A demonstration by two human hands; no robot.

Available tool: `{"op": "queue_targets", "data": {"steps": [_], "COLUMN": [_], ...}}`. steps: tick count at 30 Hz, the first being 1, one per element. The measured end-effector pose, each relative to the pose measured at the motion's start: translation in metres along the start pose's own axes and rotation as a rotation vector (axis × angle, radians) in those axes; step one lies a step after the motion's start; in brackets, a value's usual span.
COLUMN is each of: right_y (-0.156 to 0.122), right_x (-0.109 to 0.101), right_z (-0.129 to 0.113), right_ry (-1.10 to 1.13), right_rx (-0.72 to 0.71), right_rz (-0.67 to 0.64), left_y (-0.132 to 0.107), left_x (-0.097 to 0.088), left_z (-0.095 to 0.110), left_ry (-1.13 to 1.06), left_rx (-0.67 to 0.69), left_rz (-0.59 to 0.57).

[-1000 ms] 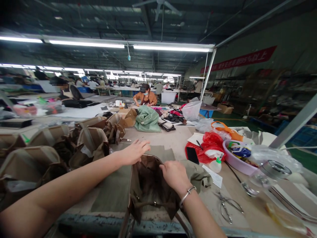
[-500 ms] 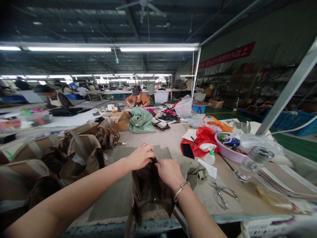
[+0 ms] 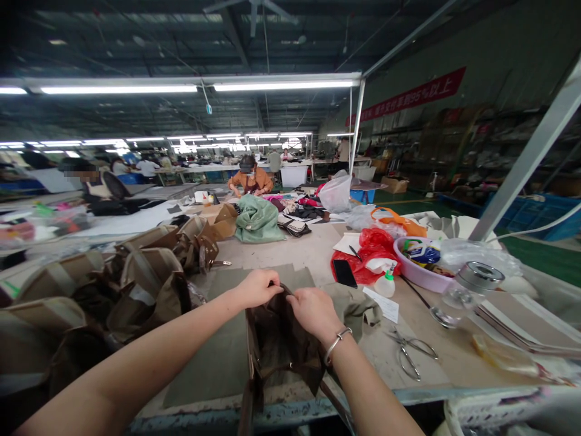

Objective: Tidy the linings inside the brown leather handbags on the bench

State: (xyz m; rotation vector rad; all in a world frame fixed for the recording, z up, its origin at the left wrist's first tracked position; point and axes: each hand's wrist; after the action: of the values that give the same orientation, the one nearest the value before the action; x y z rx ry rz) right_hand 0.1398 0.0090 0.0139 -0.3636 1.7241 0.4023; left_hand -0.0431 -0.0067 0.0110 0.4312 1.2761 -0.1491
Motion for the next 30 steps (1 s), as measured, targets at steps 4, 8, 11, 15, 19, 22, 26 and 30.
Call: {"op": "queue_targets", "data": {"steps": [4,8,11,15,19,22,26,30], "right_y": [0.000,0.000,0.000,-0.001,-0.002,0.000,0.010,0.020], "right_x": [-0.001,-0.002,-0.003,-0.003,-0.002,-0.003,-0.007,-0.007], "right_z": [0.000,-0.001,-0.001,-0.002,0.001,0.006,0.004,-0.005], "right_ry": [-0.014,-0.019,-0.018,-0.014,0.013,0.083,0.095,0.017], "right_rx": [0.005,-0.002,-0.003,0.012,0.035,0.022,-0.002,-0.018], "right_rz": [0.002,0.019,0.016,0.012,-0.008,-0.036,-0.094,-0.064], "left_y": [0.003,0.003,0.003,0.003,0.002,0.001,0.001,-0.002], "left_x": [0.003,0.004,0.004,0.004,0.002,0.002,0.004,0.000], "left_z": [0.003,0.005,0.006,0.005,0.008,0.009,0.007,0.002], "left_ry": [0.016,0.041,0.041,0.022,0.017,0.017,0.011,-0.082], "left_rx": [-0.034,-0.072,-0.084,-0.077,-0.103,-0.120,-0.098,0.001], "left_rz": [0.016,0.020,0.018,0.021,0.021,0.029,0.049,0.042]}}
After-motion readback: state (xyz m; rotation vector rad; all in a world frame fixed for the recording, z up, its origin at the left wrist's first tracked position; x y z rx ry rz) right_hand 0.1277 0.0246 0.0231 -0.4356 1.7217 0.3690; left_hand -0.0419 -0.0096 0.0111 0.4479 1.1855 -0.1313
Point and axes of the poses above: each hand's wrist, its own y-axis towards the middle knuckle, its own x-axis out of the palm, z = x × y, and after that the axes turned 11 degrees about x, right-handed
